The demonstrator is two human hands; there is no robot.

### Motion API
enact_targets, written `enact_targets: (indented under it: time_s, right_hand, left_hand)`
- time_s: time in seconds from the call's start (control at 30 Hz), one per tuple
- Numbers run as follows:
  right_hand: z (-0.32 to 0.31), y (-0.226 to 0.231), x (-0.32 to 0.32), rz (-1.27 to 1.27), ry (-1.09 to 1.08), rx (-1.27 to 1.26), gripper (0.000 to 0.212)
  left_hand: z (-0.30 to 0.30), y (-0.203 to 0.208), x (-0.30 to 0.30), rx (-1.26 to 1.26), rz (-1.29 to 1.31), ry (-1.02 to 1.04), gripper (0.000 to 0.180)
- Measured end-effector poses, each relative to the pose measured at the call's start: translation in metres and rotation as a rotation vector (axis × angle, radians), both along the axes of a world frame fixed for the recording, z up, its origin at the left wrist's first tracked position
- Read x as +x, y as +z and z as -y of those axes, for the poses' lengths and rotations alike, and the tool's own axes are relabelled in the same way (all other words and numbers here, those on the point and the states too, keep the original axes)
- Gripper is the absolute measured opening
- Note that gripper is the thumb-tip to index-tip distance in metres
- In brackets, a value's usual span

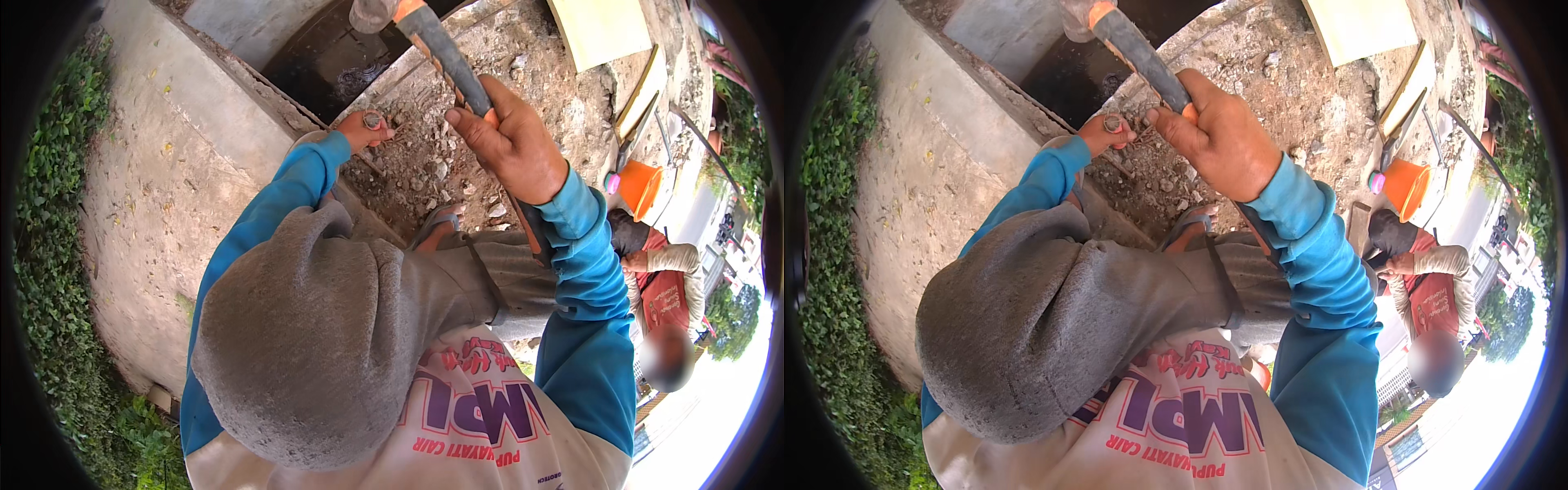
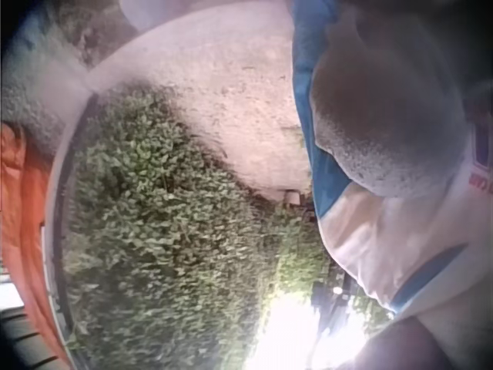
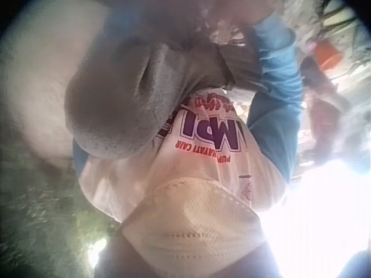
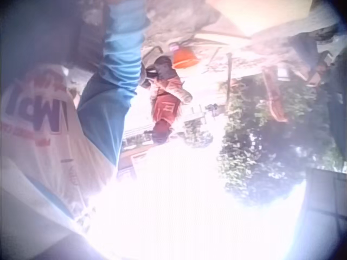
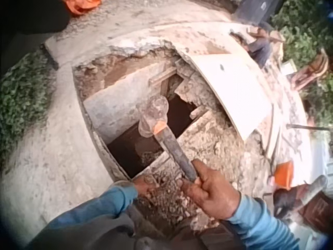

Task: The person uses a hammer and a chisel to break off pieces of concrete from the edge of an opening in the ground.

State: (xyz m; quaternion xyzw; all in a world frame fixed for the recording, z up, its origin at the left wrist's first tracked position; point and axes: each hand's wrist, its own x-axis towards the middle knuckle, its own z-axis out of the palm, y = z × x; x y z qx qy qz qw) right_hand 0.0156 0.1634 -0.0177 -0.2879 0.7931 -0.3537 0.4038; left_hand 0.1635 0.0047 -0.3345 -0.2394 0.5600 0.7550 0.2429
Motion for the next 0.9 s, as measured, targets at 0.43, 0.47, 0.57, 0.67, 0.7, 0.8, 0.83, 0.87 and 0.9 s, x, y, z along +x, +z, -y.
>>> enact_targets:
  time_s: [0.43, 0.47, 0.57, 0.67, 0.7, 0.8, 0.83, 0.87, 0.9]
  right_hand:
    - [-0.033, -0.045, 0.005, 0.269, -0.161, 0.153, 0.031]
    - [-0.032, -0.047, 0.007, 0.285, -0.161, 0.168, 0.031]
    - [-0.024, -0.046, 0.01, 0.252, -0.115, 0.136, 0.035]
    - [-0.015, -0.035, 0.007, 0.246, -0.075, 0.124, 0.04]
    - [-0.014, -0.034, 0.005, 0.232, -0.058, 0.112, 0.039]
    - [-0.006, -0.028, 0.002, 0.212, -0.059, 0.103, 0.035]
    - [-0.003, -0.028, 0.0, 0.187, -0.049, 0.094, 0.034]
    - [-0.001, -0.028, 0.0, 0.166, -0.039, 0.089, 0.033]
    - [0.004, -0.025, 0.002, 0.176, -0.053, 0.035, 0.03]
  left_hand:
    - [0.002, 0.04, -0.003, -0.102, -0.149, 0.041, 0.018]
    - [0.001, 0.043, -0.003, -0.157, -0.176, 0.01, 0.017]
    - [-0.001, 0.049, -0.003, -0.17, -0.158, -0.056, 0.019]
    - [0.004, 0.045, 0.005, -0.094, -0.151, 0.037, 0.019]
    - [0.003, 0.043, 0.006, -0.122, -0.18, 0.012, 0.019]
    - [0.007, 0.037, -0.001, -0.196, -0.226, -0.069, 0.017]
    - [0.005, 0.037, -0.005, -0.206, -0.208, -0.099, 0.016]
    - [0.005, 0.037, -0.007, -0.214, -0.187, -0.13, 0.016]
    - [0.006, 0.035, -0.007, -0.157, -0.165, -0.08, 0.018]
